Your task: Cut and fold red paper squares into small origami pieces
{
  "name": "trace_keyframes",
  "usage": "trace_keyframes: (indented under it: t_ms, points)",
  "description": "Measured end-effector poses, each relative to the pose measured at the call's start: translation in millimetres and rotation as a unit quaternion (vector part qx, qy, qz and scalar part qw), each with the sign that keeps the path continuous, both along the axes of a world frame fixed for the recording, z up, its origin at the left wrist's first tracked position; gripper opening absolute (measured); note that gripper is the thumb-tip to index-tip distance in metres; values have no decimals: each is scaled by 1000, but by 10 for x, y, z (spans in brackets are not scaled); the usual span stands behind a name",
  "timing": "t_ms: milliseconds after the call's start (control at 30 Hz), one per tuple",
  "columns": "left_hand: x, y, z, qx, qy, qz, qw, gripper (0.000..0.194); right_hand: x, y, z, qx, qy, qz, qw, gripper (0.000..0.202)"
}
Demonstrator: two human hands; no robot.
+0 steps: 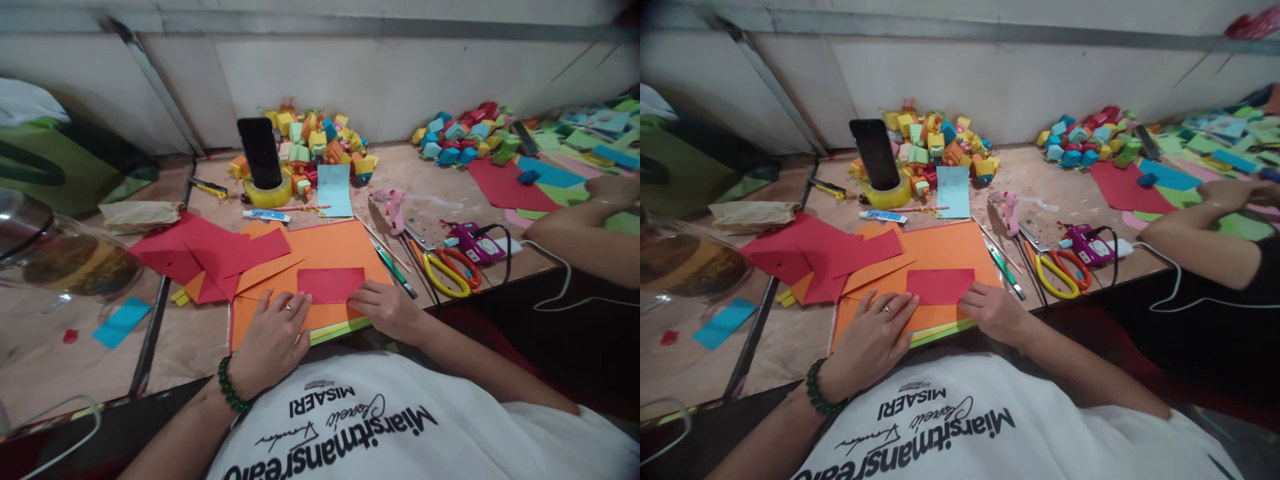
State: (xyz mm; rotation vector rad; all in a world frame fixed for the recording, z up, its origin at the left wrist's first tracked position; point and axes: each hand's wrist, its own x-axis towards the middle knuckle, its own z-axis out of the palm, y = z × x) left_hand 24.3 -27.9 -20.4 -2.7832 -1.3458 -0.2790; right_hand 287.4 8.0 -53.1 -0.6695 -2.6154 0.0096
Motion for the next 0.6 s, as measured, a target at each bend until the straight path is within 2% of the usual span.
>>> trace_keyframes:
  t_ms: [233, 467, 600]
  points:
    - [9, -67, -19, 23, -13, 23, 999, 44, 23, -55, 107, 58, 33, -22, 998, 33]
    - [-24, -153, -39, 28, -8, 42, 999, 43, 77, -90, 47, 71, 106, -22, 992, 32]
    - [-1, -161, -31, 30, 18, 44, 998, 43, 22, -113, 171, 83, 84, -50, 992, 32]
